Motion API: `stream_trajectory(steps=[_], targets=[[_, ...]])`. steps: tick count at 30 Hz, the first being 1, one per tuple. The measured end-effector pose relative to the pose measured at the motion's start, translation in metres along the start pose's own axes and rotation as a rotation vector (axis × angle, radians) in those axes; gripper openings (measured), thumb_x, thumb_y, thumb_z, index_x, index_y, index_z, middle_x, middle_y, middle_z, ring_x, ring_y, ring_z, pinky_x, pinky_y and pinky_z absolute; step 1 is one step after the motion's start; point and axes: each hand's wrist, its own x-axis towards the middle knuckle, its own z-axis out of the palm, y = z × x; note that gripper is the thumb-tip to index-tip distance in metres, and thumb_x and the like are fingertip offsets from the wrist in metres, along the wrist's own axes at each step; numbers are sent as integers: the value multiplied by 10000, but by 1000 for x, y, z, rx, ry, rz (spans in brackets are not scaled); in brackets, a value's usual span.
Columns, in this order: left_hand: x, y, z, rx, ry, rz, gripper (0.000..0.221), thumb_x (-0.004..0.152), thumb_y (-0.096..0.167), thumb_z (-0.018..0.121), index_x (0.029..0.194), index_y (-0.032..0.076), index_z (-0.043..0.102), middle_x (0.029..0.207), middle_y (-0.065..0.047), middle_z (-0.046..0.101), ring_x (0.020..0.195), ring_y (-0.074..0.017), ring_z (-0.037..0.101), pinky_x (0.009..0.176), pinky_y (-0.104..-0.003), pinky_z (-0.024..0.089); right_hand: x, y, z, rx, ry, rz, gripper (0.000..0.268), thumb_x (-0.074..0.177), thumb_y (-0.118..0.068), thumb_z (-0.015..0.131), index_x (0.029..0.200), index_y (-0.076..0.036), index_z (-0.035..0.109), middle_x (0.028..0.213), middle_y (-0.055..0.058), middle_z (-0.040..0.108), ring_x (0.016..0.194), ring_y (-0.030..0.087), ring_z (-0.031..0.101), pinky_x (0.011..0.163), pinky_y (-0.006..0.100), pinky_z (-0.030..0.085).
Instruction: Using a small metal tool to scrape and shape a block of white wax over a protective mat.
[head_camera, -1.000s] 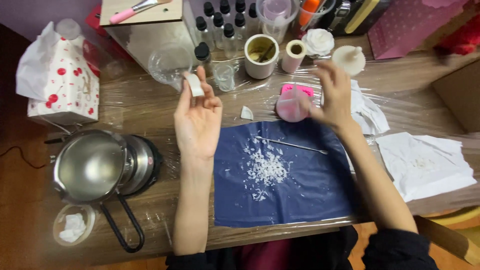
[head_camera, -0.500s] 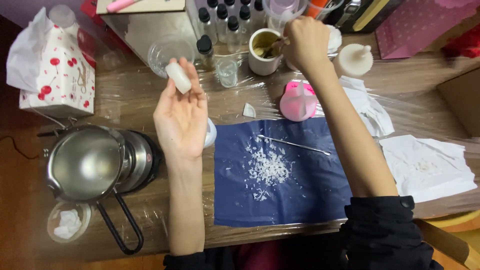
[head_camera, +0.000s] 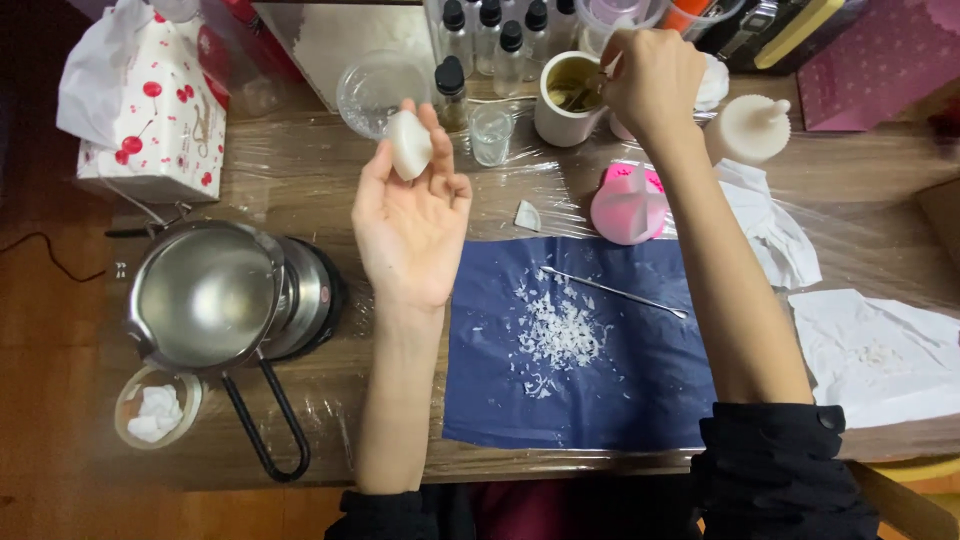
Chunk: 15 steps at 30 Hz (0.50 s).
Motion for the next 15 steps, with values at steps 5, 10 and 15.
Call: stream_trajectory(steps=[5,10,15], targets=[[19,-7,-25,-71,-100,-15,328,905,164,528,1225,93,510,1102,-58,598,866,-127,579,667,-212,408,2,18,24,-63,-58,28,157,694,-424,737,772,-290,716,638,20,661,570,281,647,418,402,465],[31,-19,-45,-148,-164,17,302,924,191,547,1205,80,551,1123,-94,633,894,-201,652,632,-214,480,-1,27,30,-112,-68,-29,224,809,-565,730,840,-344,736,653,-27,672,582,231,670,445,360,484],[36,-28,-47,-105,-182,15,315,988,262,494,1240,81,549,1095,-65,651,896,-159,652,626,-213,424,-10,47,31,248,-187,-24,251,964,-417,847,983,-203,717,822,-25,666,740,140,615,599,317,396]])
